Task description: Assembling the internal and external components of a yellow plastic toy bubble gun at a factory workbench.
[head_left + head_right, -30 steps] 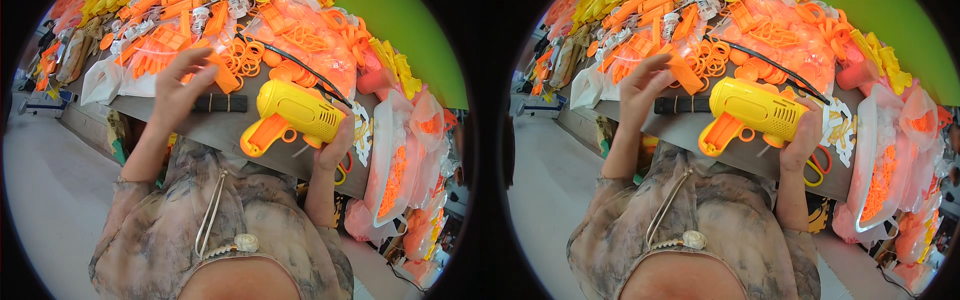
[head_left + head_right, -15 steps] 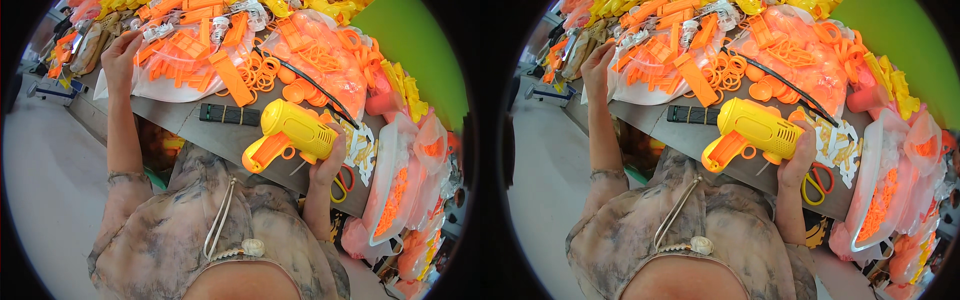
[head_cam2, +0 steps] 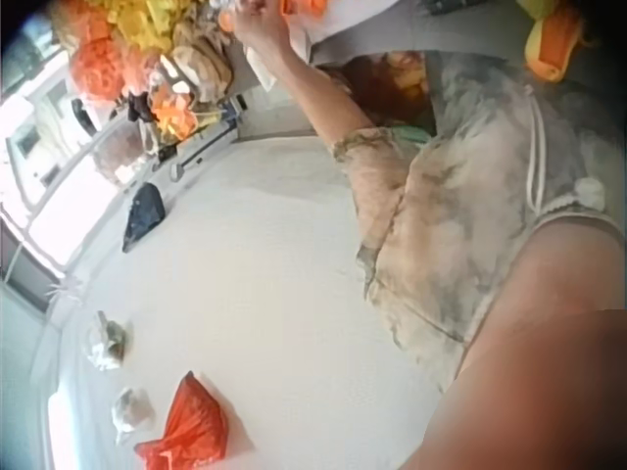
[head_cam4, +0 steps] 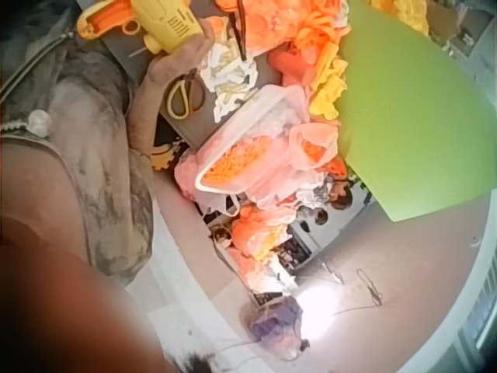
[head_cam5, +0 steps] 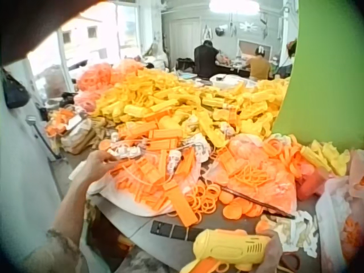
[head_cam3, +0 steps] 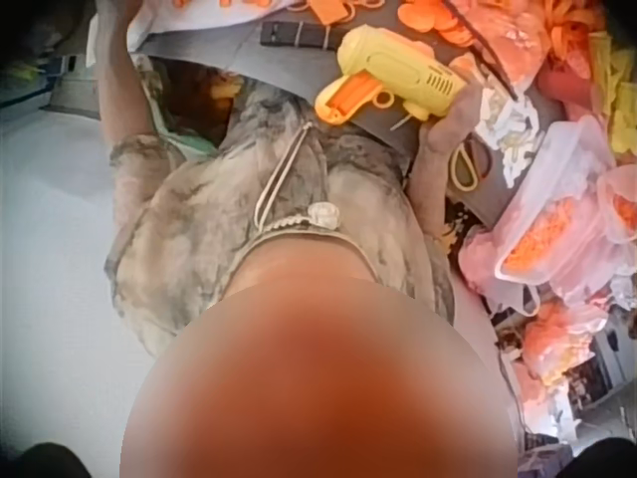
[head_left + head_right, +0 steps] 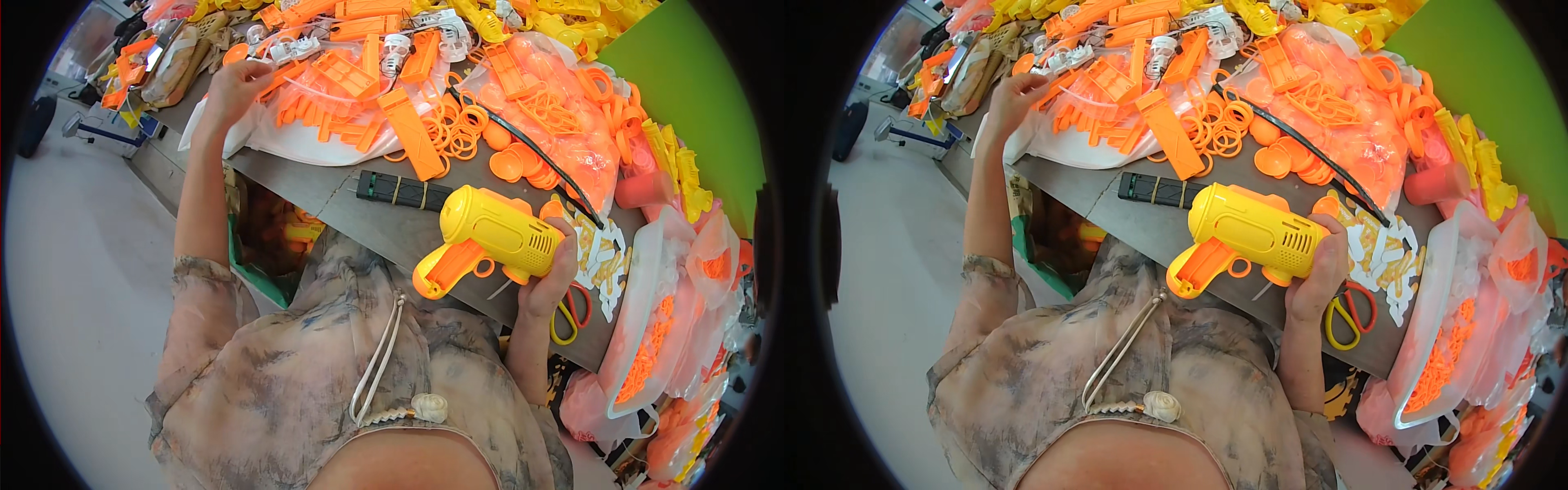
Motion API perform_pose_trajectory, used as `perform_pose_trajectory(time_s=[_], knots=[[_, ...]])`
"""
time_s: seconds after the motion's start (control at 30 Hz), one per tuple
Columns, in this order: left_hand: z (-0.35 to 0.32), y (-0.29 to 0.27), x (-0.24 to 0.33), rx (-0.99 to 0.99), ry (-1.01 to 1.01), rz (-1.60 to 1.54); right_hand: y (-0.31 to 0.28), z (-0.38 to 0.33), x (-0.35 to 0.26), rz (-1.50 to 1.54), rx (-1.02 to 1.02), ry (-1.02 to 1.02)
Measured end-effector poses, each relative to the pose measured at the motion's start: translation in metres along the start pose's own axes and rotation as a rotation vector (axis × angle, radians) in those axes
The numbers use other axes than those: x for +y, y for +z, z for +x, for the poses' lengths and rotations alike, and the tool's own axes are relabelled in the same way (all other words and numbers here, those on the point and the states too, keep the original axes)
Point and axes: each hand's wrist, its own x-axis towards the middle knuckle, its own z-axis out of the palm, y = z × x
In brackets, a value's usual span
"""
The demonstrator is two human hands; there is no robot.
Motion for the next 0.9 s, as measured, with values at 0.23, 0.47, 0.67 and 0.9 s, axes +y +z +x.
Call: perform_pose_trajectory(time_s=[0.23,0.47,0.67,0.9], knots=[[-0.027,0.013,0.0,-0.037,0.155,0.101,0.002,-0.002,-0.001,-0.038,-0.012,0.015],[-0.015,0.01,-0.024,0.239,0.199,-0.263,0.011,-0.004,-0.011,0.027,0.049,0.034],[0.058,-0.043,-0.084,0.318,-0.16,0.184,0.01,-0.002,-0.01,0.039,0.044,0.037],[0.114,-0.012,-0.106,0.035,-0.552,0.492,0.003,-0.001,-0.004,-0.035,0.009,0.007]])
